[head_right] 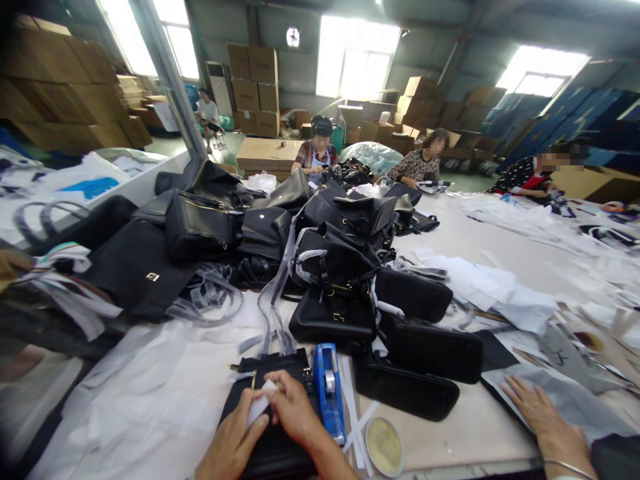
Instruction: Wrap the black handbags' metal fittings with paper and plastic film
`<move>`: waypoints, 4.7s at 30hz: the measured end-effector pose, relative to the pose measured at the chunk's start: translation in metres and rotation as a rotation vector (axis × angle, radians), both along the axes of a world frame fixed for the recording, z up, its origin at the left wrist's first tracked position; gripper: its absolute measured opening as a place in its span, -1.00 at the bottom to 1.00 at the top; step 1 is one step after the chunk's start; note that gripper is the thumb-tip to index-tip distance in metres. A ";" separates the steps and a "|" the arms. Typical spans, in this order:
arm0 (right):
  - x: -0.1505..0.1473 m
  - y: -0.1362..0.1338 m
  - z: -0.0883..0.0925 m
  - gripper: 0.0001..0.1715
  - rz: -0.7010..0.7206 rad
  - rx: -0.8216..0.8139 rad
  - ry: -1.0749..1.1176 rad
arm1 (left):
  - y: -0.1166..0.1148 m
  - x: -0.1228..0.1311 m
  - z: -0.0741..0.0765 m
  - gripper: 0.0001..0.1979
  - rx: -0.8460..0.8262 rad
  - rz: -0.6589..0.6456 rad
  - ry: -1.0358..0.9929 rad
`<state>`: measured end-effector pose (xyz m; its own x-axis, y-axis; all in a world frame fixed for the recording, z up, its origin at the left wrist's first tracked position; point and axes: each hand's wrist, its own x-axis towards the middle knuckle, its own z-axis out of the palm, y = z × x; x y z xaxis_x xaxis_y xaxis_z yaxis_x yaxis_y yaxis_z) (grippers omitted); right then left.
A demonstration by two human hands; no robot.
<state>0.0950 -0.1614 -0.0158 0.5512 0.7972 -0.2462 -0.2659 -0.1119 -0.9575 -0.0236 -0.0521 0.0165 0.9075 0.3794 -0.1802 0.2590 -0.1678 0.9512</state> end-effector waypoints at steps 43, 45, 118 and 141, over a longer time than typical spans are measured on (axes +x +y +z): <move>0.002 -0.159 -0.046 -0.78 -0.551 -0.454 -0.195 | 0.016 0.027 0.012 -0.40 -0.460 0.110 0.273; -0.006 -0.160 -0.039 -0.74 -0.576 -0.442 -0.154 | 0.023 0.024 0.008 -0.42 -0.486 0.069 0.269; -0.009 0.029 0.038 -0.63 0.013 -0.216 -0.340 | 0.045 0.011 -0.005 -0.67 -0.821 0.068 -0.017; -0.039 0.032 -0.003 -0.54 -0.125 -0.158 -0.016 | 0.049 -0.028 -0.015 -0.59 -0.836 0.172 0.075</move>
